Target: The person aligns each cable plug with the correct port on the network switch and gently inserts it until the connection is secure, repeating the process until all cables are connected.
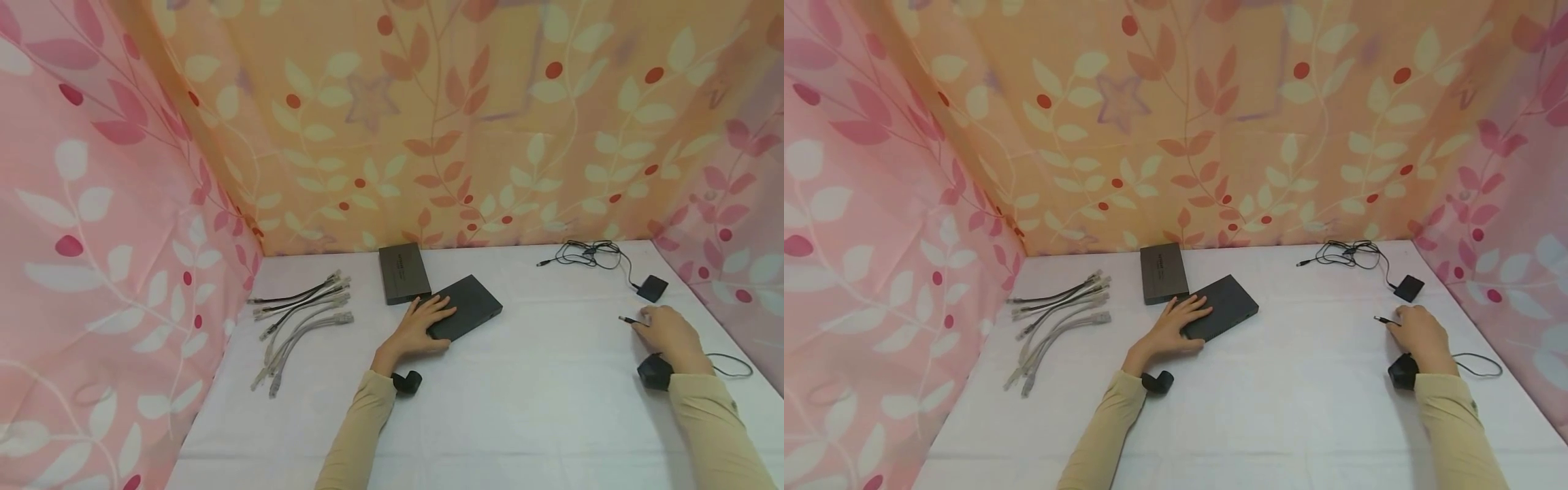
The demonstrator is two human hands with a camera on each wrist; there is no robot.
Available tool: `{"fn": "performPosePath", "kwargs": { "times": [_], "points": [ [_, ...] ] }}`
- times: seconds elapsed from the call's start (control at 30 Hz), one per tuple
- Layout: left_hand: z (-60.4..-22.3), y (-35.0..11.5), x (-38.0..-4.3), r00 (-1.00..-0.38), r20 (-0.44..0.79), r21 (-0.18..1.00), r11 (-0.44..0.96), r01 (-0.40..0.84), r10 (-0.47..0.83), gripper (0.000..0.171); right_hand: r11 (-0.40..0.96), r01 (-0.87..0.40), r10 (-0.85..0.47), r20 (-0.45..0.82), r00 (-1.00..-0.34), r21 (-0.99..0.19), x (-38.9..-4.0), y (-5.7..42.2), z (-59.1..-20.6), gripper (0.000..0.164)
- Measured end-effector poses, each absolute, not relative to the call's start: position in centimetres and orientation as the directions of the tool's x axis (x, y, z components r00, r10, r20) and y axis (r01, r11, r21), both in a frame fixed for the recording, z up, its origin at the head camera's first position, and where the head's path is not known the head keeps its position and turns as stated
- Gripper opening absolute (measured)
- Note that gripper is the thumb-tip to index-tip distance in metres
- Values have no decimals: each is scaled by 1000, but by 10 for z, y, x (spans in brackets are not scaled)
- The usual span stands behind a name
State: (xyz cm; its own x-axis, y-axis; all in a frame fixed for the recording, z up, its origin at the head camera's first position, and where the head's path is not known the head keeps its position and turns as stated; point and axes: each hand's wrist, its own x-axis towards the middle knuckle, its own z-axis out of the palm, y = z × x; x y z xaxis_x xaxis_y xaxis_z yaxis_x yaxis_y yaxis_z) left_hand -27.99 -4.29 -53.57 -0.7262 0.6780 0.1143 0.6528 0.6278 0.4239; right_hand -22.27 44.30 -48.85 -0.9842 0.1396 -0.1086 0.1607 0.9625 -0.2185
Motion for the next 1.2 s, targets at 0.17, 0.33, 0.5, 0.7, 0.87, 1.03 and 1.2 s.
{"fn": "performPosePath", "kwargs": {
  "times": [0.17,0.33,0.5,0.7,0.87,1.03,1.2],
  "points": [
    [-534,-43,-280,-726,113,425,627,653,679,73,954,174,156,-93,-983,-245,-222,445,-488,38],
    [-532,-43,-280,-721,119,432,618,657,683,73,950,171,155,-79,-985,-262,-222,446,-489,28],
    [-531,-42,-279,-718,124,438,611,659,685,73,948,168,157,-61,-986,-269,-221,446,-491,26],
    [-532,-42,-279,-724,120,439,617,653,680,72,947,153,158,-5,-987,-283,-220,443,-494,28],
    [-534,-42,-279,-726,117,439,620,650,678,72,941,85,120,87,-989,-328,-223,435,-492,27],
    [-533,-43,-279,-723,131,446,611,654,678,72,907,56,120,129,-984,-417,-228,419,-483,27],
    [-529,-42,-277,-721,135,442,610,658,679,71,882,24,116,166,-979,-470,-235,407,-482,29]
  ]
}}
